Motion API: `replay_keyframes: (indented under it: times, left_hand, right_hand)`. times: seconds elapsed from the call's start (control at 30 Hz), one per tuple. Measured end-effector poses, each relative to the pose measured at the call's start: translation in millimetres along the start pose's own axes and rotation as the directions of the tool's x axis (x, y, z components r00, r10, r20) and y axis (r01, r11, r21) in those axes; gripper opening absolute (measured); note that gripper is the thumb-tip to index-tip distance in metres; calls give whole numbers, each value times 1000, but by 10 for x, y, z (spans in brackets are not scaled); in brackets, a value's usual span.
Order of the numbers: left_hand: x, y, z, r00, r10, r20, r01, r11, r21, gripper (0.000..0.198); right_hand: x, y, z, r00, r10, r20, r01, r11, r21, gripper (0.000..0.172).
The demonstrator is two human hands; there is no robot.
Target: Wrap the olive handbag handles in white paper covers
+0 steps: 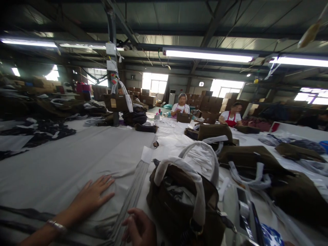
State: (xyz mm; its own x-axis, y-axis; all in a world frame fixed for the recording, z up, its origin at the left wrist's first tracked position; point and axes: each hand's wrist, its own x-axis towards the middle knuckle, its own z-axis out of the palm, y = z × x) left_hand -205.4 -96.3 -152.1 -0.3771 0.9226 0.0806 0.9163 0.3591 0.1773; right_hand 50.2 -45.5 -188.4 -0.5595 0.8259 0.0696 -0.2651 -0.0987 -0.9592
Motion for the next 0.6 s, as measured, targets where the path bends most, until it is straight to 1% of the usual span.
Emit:
replay_keyframes:
  times: [0.13, 0.23, 0.3, 0.37, 0.43, 0.53, 0.6]
  left_hand:
    - [114, -154, -23, 997, -14, -77, 14, 1000, -4, 65]
    - [194, -292, -42, 989, -27, -147, 24, 999, -24, 61]
    - [240, -388, -69, 981, -40, -191, 30, 998, -50, 57]
    - [271, -478, -114, 974, -49, -219, 31, 996, -84, 55]
    - [271, -542, -165, 972, -55, -229, 28, 992, -120, 54]
    - [166, -526, -192, 973, -59, -224, 21, 985, -170, 53]
    - [1, -407, -140, 977, -51, -206, 4, 975, -224, 52]
  right_hand:
    - [113, -62, 65, 1000, -3, -13, 3, 1000, -7, 67]
    - [275, -56, 155, 999, 23, -40, -23, 999, 22, 73]
    - [411, -62, 231, 997, 61, -53, -57, 996, 74, 80]
    - [549, -84, 306, 991, 120, -55, -109, 979, 173, 89]
    - [673, -119, 368, 984, 176, -32, -161, 946, 280, 94]
    - [819, -175, 432, 980, 196, 24, -190, 906, 378, 91]
    - [901, -198, 462, 981, 167, 103, -195, 893, 407, 86]
